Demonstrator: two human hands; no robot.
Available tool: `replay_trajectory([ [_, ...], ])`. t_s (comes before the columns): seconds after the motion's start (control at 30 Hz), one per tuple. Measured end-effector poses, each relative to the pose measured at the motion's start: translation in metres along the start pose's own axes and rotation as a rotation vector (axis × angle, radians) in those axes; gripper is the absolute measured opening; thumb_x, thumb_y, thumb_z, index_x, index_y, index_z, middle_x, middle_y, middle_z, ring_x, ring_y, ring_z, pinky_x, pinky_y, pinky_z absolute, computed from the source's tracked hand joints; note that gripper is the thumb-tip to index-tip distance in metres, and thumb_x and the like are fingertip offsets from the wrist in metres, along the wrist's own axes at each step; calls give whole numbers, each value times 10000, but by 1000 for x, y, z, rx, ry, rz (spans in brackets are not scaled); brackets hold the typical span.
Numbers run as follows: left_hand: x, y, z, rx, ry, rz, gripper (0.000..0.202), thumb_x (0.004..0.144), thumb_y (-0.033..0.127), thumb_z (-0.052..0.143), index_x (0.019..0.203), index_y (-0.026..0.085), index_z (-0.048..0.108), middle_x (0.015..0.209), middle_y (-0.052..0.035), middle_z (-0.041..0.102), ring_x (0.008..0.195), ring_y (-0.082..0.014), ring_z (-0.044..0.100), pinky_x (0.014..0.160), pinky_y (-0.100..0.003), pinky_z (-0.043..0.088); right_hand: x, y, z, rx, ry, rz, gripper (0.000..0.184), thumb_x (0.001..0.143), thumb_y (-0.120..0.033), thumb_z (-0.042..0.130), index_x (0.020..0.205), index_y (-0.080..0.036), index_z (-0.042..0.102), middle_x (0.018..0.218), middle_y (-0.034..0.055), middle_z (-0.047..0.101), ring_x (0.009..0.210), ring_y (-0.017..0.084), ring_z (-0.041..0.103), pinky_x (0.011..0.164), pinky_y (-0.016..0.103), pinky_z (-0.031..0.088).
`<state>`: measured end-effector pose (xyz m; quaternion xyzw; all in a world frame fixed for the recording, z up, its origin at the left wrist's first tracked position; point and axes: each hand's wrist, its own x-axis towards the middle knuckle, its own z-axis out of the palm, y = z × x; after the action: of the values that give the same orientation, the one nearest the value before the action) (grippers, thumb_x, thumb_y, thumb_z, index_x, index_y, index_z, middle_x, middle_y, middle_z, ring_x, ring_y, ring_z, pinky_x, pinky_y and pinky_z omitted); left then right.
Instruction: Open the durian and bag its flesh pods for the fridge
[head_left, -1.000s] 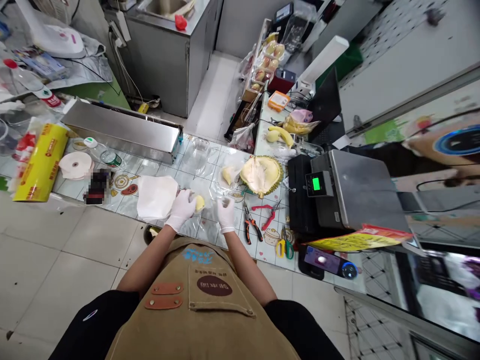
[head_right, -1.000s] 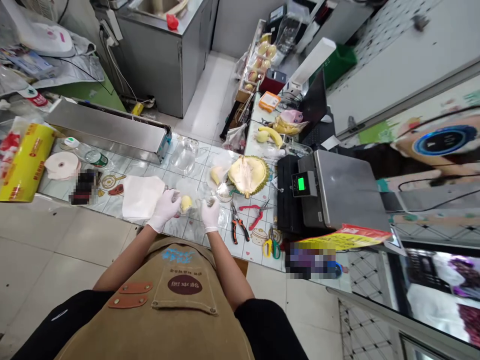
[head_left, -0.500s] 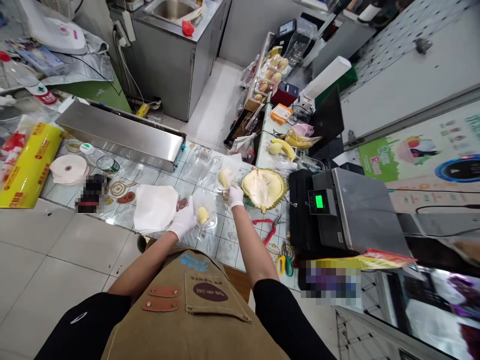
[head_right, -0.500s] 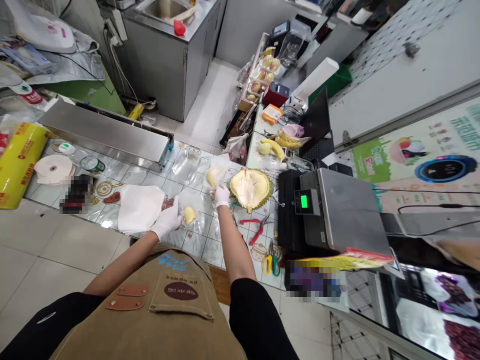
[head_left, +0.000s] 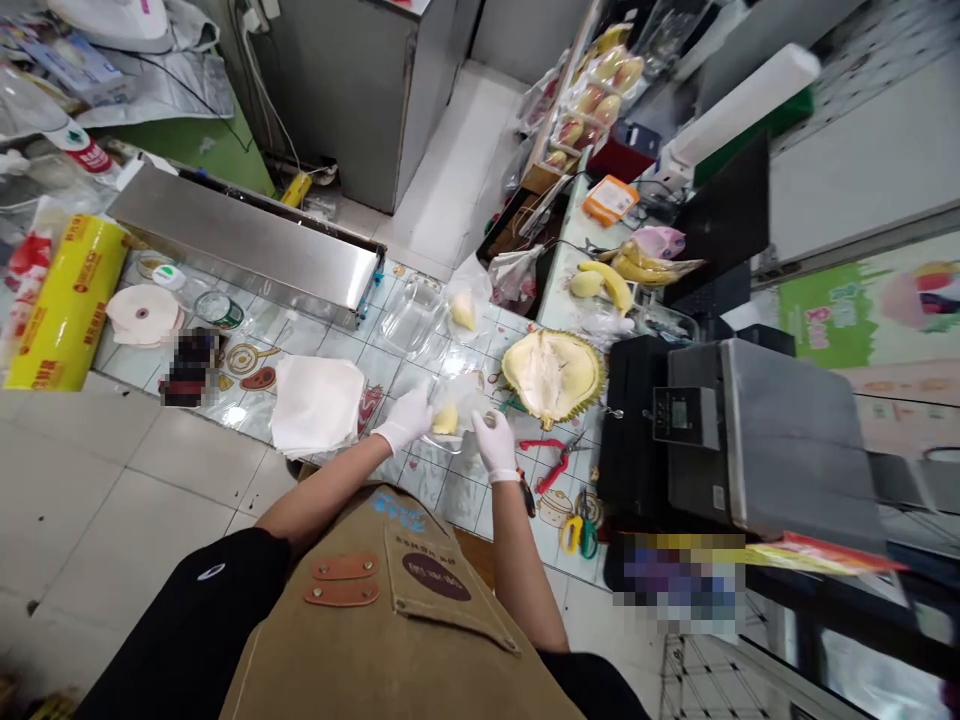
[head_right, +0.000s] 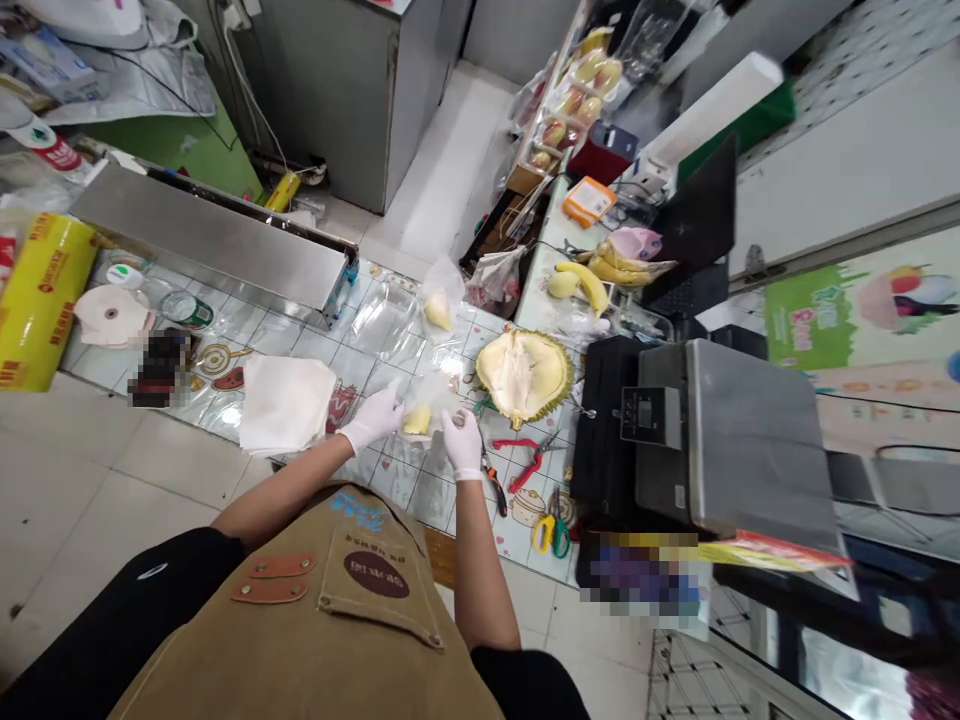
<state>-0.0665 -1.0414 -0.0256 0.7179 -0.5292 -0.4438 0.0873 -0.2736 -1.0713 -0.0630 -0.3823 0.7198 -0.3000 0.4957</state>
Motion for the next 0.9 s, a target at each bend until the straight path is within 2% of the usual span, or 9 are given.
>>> replay_trajectory([
  [0.1, -11, -3, -7, -103, 64, 95, 539, 1003, 234, 627, 1537, 164, 607, 1345, -179, 782, 1247, -310, 760, 1088, -412, 580, -27, 24, -13, -67, 47, -30, 437, 734, -387, 848, 1119, -208, 745, 1077, 99, 809, 1069, 270, 751, 1010, 403, 608],
  [0.2, -40, -27, -27, -300, 221, 115, 389, 1001, 259, 605, 1367, 198, 722, 1357, -121, 792, 1199, -244, 777, 1072, -350, 602, -35, 25, -33, -78, 156, -149, 439, 793, -435, 811, 1153, -194, 738, 1104, 114, 801, 1052, 258, 754, 1046, 415, 593],
  [0.3, -69, -69, -51, -382, 385, 103, 350, 983, 379, 598, 1237, 201, 761, 1145, -80, 840, 1045, -225, 802, 985, -334, 641, -18, 6, -69, -47, 469, -282, 446, 874, -435, 752, 1239, -188, 684, 1250, 139, 757, 1140, 242, 721, 1100, 402, 570],
  [0.37, -83, -95, -62, -343, 507, 55, 367, 941, 476, 618, 1114, 195, 779, 1015, -77, 837, 934, -242, 799, 948, -374, 656, 5, -10, -94, 7, 637, -254, 525, 863, -400, 783, 1317, -191, 626, 1370, 149, 703, 1199, 227, 692, 1127, 380, 557],
  [0.4, -88, -106, -66, -334, 538, 31, 400, 919, 510, 622, 1091, 186, 780, 976, -83, 831, 891, -252, 795, 935, -400, 661, 18, -18, -105, 66, 644, -193, 588, 834, -374, 817, 1348, -190, 599, 1414, 151, 678, 1210, 219, 685, 1112, 365, 566],
  [0.5, -101, -123, -67, -312, 567, -37, 452, 873, 544, 635, 1114, 193, 789, 943, -80, 827, 841, -266, 791, 922, -448, 663, 54, -33, -121, 262, 473, 17, 689, 736, -287, 881, 1348, -203, 577, 1392, 128, 684, 1116, 204, 709, 917, 326, 631],
  [0.63, -109, -117, -61, -298, 577, 3, 402, 883, 520, 633, 1107, 230, 798, 947, -58, 832, 840, -255, 795, 898, -420, 664, 77, -33, -118, 362, 253, 102, 543, 665, -226, 884, 1149, -209, 638, 1015, 44, 775, 810, 189, 735, 660, 299, 619],
  [0.73, -111, -104, -57, -314, 566, 58, 363, 891, 507, 630, 1056, 234, 802, 911, -53, 827, 815, -249, 793, 867, -396, 666, 79, -27, -114, 423, 165, 104, 504, 642, -215, 886, 1071, -227, 624, 868, -19, 761, 708, 167, 722, 621, 282, 611],
  [0.9, -114, -92, -56, -326, 558, 98, 331, 906, 478, 606, 1029, 236, 795, 916, -49, 828, 838, -236, 791, 891, -374, 662, 81, -22, -117, 470, 142, 79, 523, 642, -195, 860, 1092, -256, 602, 866, -55, 767, 655, 149, 715, 599, 271, 607],
])
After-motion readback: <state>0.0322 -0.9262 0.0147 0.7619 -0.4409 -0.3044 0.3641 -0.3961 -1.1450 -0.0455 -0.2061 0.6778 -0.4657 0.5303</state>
